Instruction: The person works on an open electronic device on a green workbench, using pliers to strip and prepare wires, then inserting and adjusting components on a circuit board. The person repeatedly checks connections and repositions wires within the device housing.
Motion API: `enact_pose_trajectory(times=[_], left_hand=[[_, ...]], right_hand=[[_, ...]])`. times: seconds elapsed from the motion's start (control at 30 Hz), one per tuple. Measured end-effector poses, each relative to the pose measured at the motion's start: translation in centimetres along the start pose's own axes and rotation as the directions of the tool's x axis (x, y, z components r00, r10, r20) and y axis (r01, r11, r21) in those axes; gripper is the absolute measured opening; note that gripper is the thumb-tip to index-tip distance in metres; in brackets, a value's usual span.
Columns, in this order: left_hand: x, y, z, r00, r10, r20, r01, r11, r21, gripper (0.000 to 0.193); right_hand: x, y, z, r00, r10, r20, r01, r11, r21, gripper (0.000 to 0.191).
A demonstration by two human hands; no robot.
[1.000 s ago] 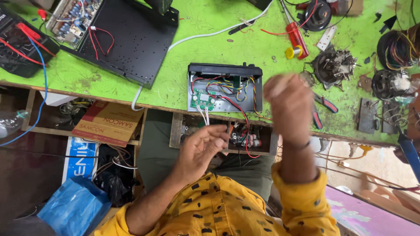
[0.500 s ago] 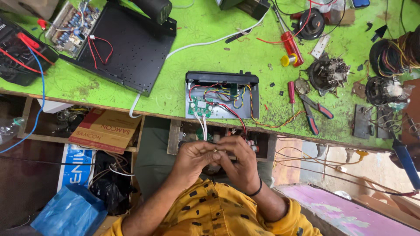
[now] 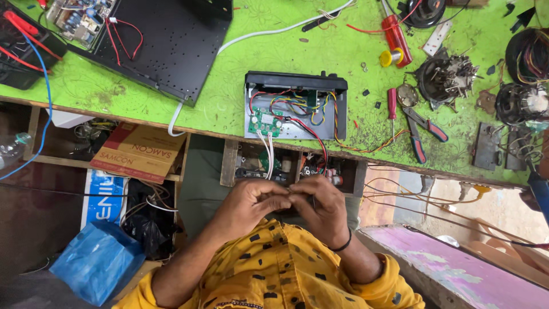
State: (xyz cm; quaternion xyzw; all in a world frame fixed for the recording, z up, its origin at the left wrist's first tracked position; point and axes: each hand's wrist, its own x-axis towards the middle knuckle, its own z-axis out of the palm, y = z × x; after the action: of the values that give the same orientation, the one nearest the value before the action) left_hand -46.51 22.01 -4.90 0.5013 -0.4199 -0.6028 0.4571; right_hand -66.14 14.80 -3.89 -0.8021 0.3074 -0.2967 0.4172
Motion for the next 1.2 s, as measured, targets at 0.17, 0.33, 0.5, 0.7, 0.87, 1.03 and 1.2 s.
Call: enact_pose_trajectory(times=[0.17, 0.33, 0.5, 0.7, 0.87, 1.03, 1.2], left_hand=[[0.3, -1.1, 1.2, 0.999, -0.003, -0.047, -0.004, 0.990, -0.140, 0.018], [-0.2, -0.6, 1.7, 0.956, 0.223, -0.191, -0.168, 0.949, 0.265, 0.015], [-0.3, 0.2, 2.0, 0.958, 0.205, -0.201, -0.164, 0.965, 0.204, 0.015], [-0.4, -0.3, 1.8, 0.961, 0.206, -0.186, -0.173, 0.969, 0.178, 0.019], [-0.8, -1.0, 1.6, 0.977, 0.124, -0.172, -0.075, 0.961, 0.266, 0.039], [-1.2, -1.9, 1.3, 0.941, 0.298, -0.160, -0.261, 0.941, 0.213, 0.041], [-1.2, -2.8, 1.5, 0.964, 0.199, -0.174, -0.176, 0.974, 0.141, 0.044]], right_hand=[[-0.4, 0.1, -0.3, 0.998, 0.038, -0.042, -0.033, 0.994, 0.108, 0.014], [-0.1, -1.1, -1.0, 0.999, 0.024, -0.023, -0.018, 0.976, 0.218, 0.030], [0.1, -1.5, -0.9, 1.000, -0.007, -0.020, 0.005, 0.995, -0.099, 0.021], [-0.6, -0.6, -0.5, 0.991, 0.116, -0.063, -0.115, 0.993, 0.023, 0.023], [-1.2, -0.3, 0.1, 0.999, 0.013, -0.045, -0.016, 0.996, -0.083, 0.019], [-1.2, -0.5, 0.9, 0.986, 0.142, -0.084, -0.146, 0.989, -0.036, 0.017], [-1.2, -0.9, 1.2, 0.999, 0.045, -0.009, -0.045, 0.998, -0.042, 0.018]])
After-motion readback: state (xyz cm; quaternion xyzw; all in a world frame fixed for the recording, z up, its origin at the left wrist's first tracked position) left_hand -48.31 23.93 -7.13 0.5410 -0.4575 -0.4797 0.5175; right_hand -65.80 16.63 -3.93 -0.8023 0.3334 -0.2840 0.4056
